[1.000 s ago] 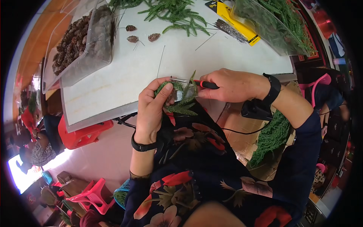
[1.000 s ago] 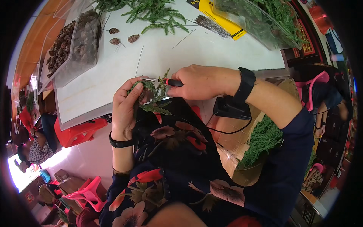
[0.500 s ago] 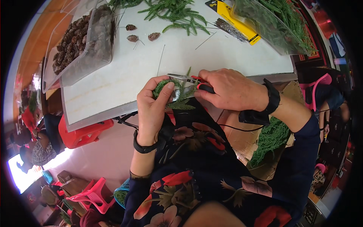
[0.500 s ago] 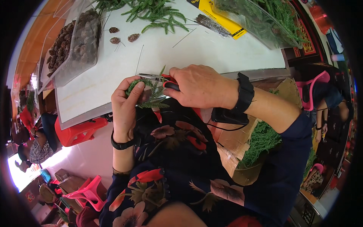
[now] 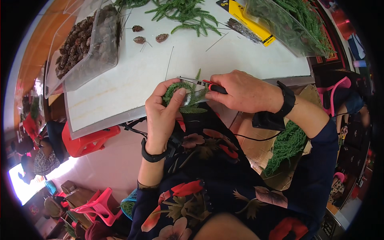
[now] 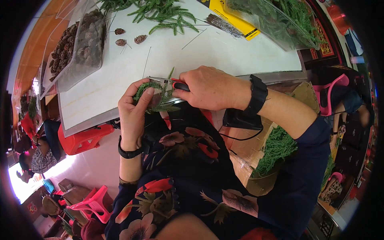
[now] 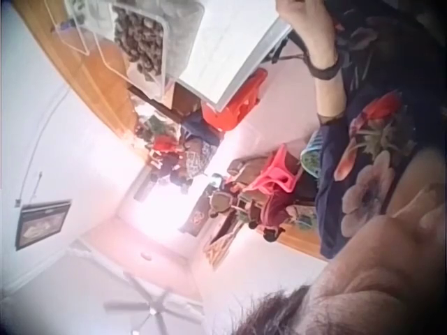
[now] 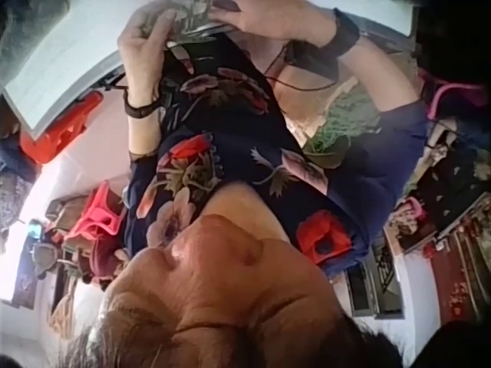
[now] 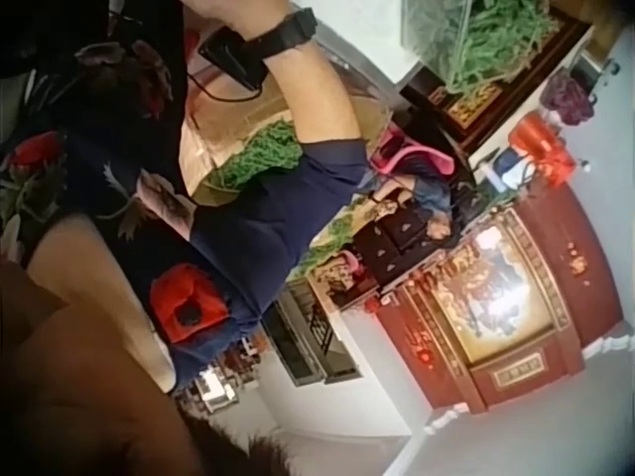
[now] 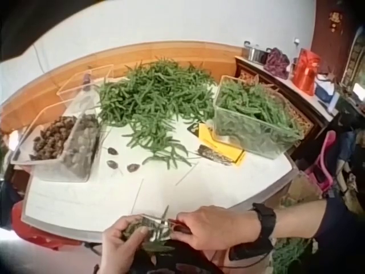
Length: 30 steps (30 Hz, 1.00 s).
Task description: Trimming green plant sprigs with nippers and organizing them at a workstation.
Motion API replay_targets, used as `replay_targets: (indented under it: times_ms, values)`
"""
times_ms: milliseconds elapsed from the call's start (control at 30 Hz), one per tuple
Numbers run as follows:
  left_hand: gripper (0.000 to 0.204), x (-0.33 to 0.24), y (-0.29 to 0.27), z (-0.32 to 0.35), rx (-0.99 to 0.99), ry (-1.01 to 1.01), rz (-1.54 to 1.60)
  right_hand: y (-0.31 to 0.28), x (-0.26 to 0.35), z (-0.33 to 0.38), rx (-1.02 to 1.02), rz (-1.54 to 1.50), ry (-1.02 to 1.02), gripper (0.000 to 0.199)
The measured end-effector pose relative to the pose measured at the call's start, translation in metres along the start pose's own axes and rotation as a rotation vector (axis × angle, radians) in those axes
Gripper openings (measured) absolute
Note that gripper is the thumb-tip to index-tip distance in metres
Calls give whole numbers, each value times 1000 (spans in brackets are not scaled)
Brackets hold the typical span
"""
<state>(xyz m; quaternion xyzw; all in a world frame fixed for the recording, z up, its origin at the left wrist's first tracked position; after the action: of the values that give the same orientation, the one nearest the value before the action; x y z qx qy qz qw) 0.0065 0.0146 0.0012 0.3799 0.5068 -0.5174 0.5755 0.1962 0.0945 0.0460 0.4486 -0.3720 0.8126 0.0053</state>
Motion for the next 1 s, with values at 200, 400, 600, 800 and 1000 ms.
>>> replay_targets:
  times_ms: [200, 400, 600, 800, 1000]
  values:
    - [31, 5, 0, -2, 60, -57, 153, -2, 4, 1, 72, -36, 62, 35]
    - [32, 1, 3, -3, 45, -45, 126, 2, 5, 2, 39, -4, 47, 37]
    - [33, 2, 3, -1, 2, -19, 26, 2, 9, 4, 4, 82, 70, 42]
    - [40, 9, -3, -5, -124, 140, -180, 1, 2, 5, -64, 43, 1, 34]
    - [59, -7, 1, 0, -270, 296, -435, 5, 4, 2, -31, 25, 10, 36]
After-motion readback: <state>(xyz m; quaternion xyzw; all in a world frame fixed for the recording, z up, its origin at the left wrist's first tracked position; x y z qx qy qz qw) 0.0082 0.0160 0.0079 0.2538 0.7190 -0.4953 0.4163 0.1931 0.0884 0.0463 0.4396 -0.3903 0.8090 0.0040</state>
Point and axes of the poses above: each hand's wrist, its own z-axis away from the middle knuckle, its own y-axis out of the palm, x = y × z, the point moved 2 cm from there along -z, towards the middle knuckle, and after that the axes turned 9 degrees about -z, right-handed, at the moved point
